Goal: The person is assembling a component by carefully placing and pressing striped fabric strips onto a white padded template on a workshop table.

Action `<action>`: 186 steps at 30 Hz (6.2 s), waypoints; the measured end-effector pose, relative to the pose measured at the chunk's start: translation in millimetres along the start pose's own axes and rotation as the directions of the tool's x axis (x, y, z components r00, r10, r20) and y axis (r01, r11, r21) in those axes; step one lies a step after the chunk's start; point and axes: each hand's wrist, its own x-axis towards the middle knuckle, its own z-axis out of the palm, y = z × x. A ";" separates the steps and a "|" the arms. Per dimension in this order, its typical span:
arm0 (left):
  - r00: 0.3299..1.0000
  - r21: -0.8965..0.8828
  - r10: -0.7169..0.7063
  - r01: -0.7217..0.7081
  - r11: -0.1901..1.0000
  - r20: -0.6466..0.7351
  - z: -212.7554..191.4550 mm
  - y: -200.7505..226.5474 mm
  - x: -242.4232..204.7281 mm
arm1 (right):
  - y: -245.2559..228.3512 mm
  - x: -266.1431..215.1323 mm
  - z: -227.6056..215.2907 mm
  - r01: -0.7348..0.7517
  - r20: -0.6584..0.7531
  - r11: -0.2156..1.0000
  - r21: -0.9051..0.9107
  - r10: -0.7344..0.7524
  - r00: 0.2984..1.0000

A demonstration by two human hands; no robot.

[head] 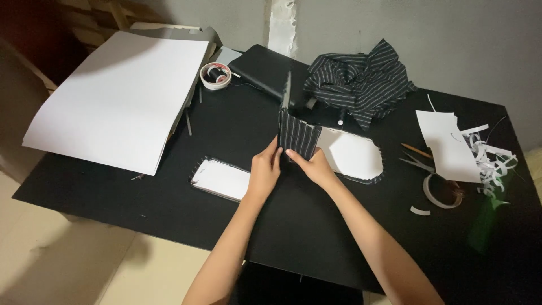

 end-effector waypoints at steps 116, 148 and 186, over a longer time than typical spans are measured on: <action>0.921 0.020 0.381 -0.384 0.923 0.082 -37.3 67.6 46.8 | 23.1 4.1 -8.1 0.075 -0.013 0.992 0.104 -0.075 0.997; 0.876 0.064 0.453 -0.468 0.881 0.166 12.4 85.9 55.1 | 38.2 -54.8 -85.2 0.210 -0.048 0.952 0.221 -0.204 0.978; 0.880 0.069 0.398 -0.428 0.901 0.258 64.9 107.6 53.1 | 81.5 -67.2 -133.4 0.260 0.051 0.965 0.044 -0.262 0.964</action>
